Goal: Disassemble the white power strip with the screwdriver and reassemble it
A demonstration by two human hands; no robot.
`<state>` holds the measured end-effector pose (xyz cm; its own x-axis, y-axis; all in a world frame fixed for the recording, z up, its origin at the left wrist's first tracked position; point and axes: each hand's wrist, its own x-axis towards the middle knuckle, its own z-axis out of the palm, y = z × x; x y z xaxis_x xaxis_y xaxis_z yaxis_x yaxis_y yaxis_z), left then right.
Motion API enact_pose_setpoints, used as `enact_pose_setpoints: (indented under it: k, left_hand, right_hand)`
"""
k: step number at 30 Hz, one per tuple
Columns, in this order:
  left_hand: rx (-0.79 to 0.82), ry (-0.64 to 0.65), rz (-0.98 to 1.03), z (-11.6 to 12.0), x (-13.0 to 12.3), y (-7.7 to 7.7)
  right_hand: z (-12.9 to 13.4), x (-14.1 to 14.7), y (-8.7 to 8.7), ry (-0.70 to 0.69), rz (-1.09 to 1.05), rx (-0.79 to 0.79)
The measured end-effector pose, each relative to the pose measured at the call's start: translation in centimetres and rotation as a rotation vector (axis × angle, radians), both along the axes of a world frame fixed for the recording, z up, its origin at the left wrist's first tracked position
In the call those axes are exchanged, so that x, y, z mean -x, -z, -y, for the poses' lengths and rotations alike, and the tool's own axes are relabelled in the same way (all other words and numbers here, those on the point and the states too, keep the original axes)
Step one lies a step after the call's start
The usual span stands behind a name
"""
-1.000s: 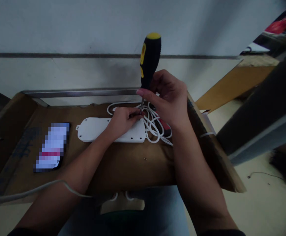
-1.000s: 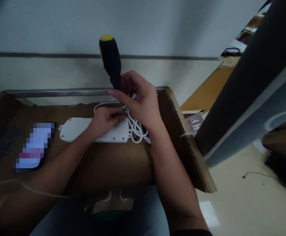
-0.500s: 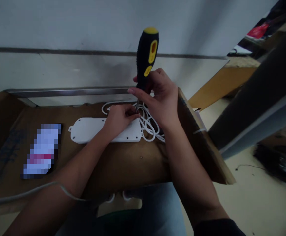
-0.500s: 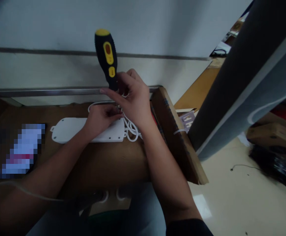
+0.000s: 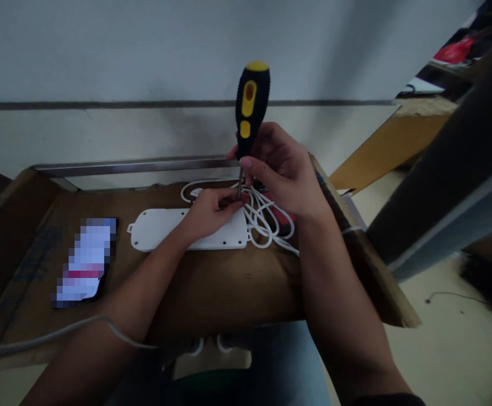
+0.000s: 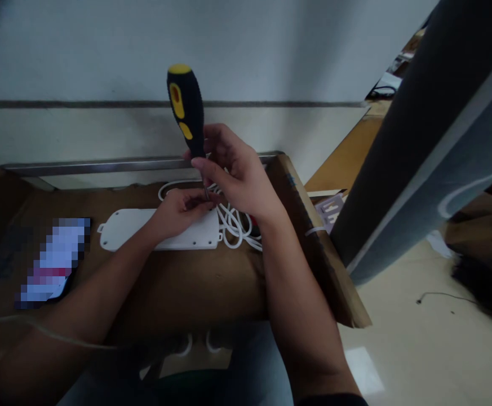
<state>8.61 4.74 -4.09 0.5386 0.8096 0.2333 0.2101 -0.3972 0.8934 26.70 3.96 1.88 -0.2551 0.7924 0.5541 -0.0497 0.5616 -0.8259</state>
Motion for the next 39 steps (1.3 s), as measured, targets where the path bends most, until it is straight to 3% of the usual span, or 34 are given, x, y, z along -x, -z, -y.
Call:
enact_pose_setpoints:
  k: [5,13,16,21,24,26,29,31,39]
  left_hand:
    - [-0.027,-0.042,-0.001,-0.3,0.3,0.7]
    - [-0.057,-0.116,-0.024,0.0,0.0,0.4]
    - [-0.061,-0.146,-0.005,0.1,-0.1,0.5]
    - [-0.051,-0.186,0.012,-0.2,0.0,0.6]
    - [-0.039,-0.202,0.017,-0.2,-0.1,0.4]
    - [-0.012,-0.226,0.024,-0.1,-0.3,0.3]
    - [0.022,-0.253,0.029,0.0,-0.5,0.2]
    - [0.021,-0.256,0.020,0.0,-0.6,0.2]
    - [-0.026,-0.109,0.070,-0.2,-0.3,0.3]
  right_hand:
    - [0.3,0.0,-0.3,0.022,0.029,0.044]
    - [-0.8,1.3,1.0,0.474,-0.014,-0.173]
    - [-0.7,0.8,0.8,0.387,-0.029,-0.117]
    - [0.7,0.2,-0.5,0.083,0.006,0.115]
    - [1.1,0.5,-0.7,-0.035,-0.037,0.129]
    - [0.9,1.0,-0.4,0.052,-0.068,0.045]
    - [0.3,1.5,-0.1,0.331,-0.034,-0.112]
    - [0.1,1.4,0.0,0.396,-0.018,-0.153]
    - [-0.4,-0.2,0.0,0.114,0.074,-0.034]
